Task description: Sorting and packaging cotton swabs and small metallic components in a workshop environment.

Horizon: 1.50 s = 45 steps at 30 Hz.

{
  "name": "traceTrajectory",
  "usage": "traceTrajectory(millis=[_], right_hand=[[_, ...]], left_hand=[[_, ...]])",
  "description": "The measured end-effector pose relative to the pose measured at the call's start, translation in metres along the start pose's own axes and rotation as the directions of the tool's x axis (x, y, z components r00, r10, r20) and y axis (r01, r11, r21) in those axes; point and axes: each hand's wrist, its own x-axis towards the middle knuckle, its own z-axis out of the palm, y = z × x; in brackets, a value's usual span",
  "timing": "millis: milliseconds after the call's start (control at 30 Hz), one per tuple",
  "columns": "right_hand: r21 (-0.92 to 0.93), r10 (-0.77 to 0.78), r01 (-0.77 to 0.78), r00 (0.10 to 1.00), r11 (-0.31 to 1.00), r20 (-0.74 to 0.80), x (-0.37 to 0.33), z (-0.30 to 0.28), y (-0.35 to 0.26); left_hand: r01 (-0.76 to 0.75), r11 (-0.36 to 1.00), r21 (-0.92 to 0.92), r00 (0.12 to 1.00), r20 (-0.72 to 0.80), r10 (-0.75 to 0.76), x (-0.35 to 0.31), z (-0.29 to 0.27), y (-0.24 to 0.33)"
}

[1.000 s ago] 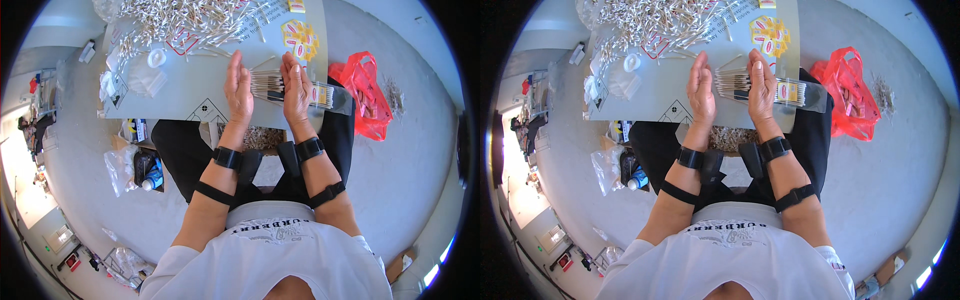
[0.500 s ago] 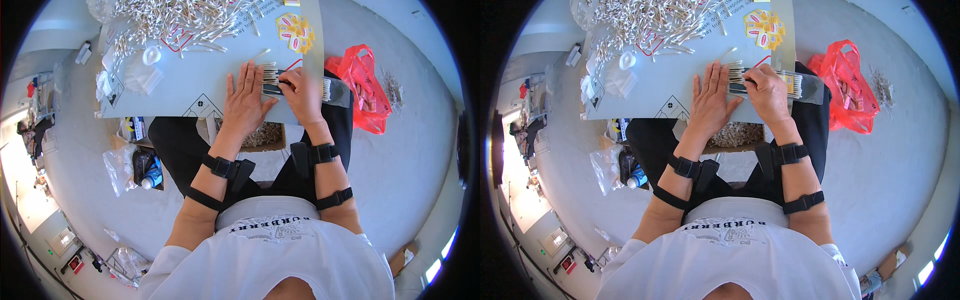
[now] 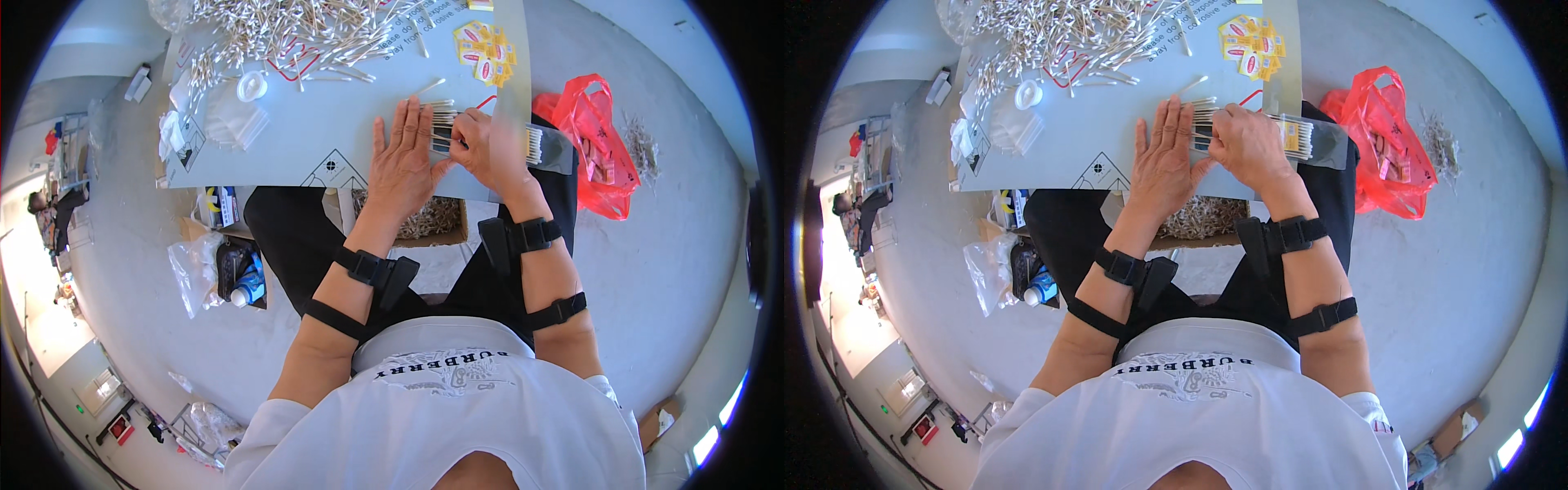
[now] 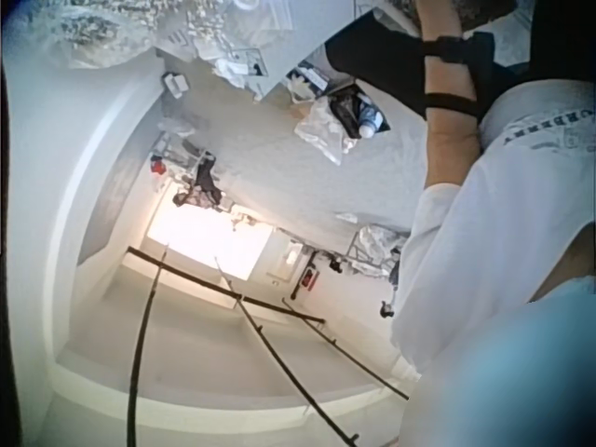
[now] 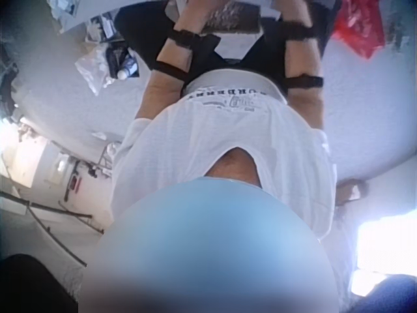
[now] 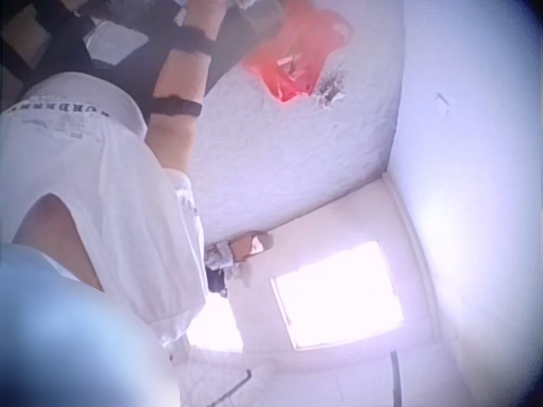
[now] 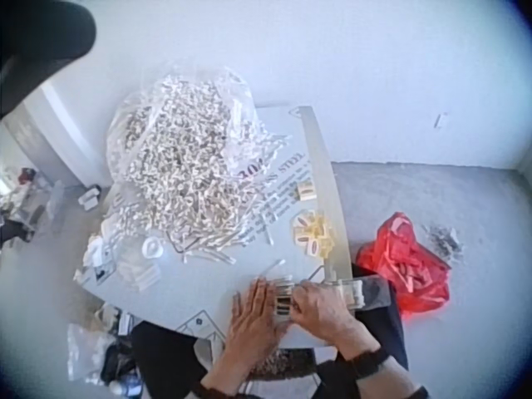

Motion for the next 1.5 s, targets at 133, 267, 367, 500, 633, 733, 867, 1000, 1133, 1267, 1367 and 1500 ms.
traceTrajectory(millis=[133,267,367,500,633,733,867,1000,1133,1267,1367,1500], right_hand=[[-0.05,-0.041,0.037,0.995,0.998,-0.086,-0.005,0.005,-0.004],[-0.034,-0.031,0.028,0.994,0.999,-0.101,-0.008,0.004,-0.006],[-0.034,-0.032,0.031,0.999,0.999,-0.034,-0.003,0.003,-0.004],[-0.244,-0.107,0.091,0.993,0.965,-0.052,0.003,0.005,-0.01],[-0.242,-0.218,0.182,0.967,0.953,-0.129,-0.005,0.002,-0.013],[-0.051,-0.171,0.166,0.977,0.985,-0.123,-0.014,0.01,-0.001],[0.221,0.013,0.042,0.97,0.974,-0.242,-0.024,0.011,-0.008],[0.535,0.415,-0.217,0.865,0.816,-0.282,-0.036,0.016,-0.023],[0.724,0.503,-0.156,0.813,0.672,-0.292,-0.039,0.027,-0.022],[0.837,0.538,-0.056,0.789,0.544,-0.297,-0.037,0.034,-0.022],[0.795,0.508,-0.064,0.8,0.603,-0.32,-0.037,0.036,-0.023],[0.9,0.54,0.073,0.778,0.429,-0.321,-0.024,0.046,-0.028]], left_hand=[[0.0,1.0,0.03,0.999,0.038,-0.001,0.0,0.0,-0.002],[-0.002,1.0,0.029,1.0,0.031,0.001,0.0,0.001,-0.002],[-0.008,1.0,0.023,1.0,0.018,0.008,-0.001,0.001,-0.002],[-0.014,0.999,0.029,1.0,0.014,0.013,0.0,0.0,-0.001],[-0.003,1.0,0.017,1.0,0.004,0.003,0.0,0.0,-0.001],[-0.004,1.0,0.0,1.0,-0.012,0.004,0.001,0.0,0.0],[-0.002,1.0,-0.02,1.0,-0.014,0.002,0.002,-0.003,0.002],[0.0,0.993,-0.12,0.996,-0.092,-0.012,0.012,-0.012,0.0],[-0.035,0.995,-0.092,0.999,0.024,0.038,0.04,-0.022,-0.01],[-0.09,0.991,-0.099,0.984,0.144,0.103,0.045,-0.028,-0.015],[-0.139,0.986,-0.093,0.987,0.068,0.145,0.032,-0.018,-0.012],[-0.159,0.884,-0.44,0.976,-0.203,0.075,0.021,0.002,-0.017]])
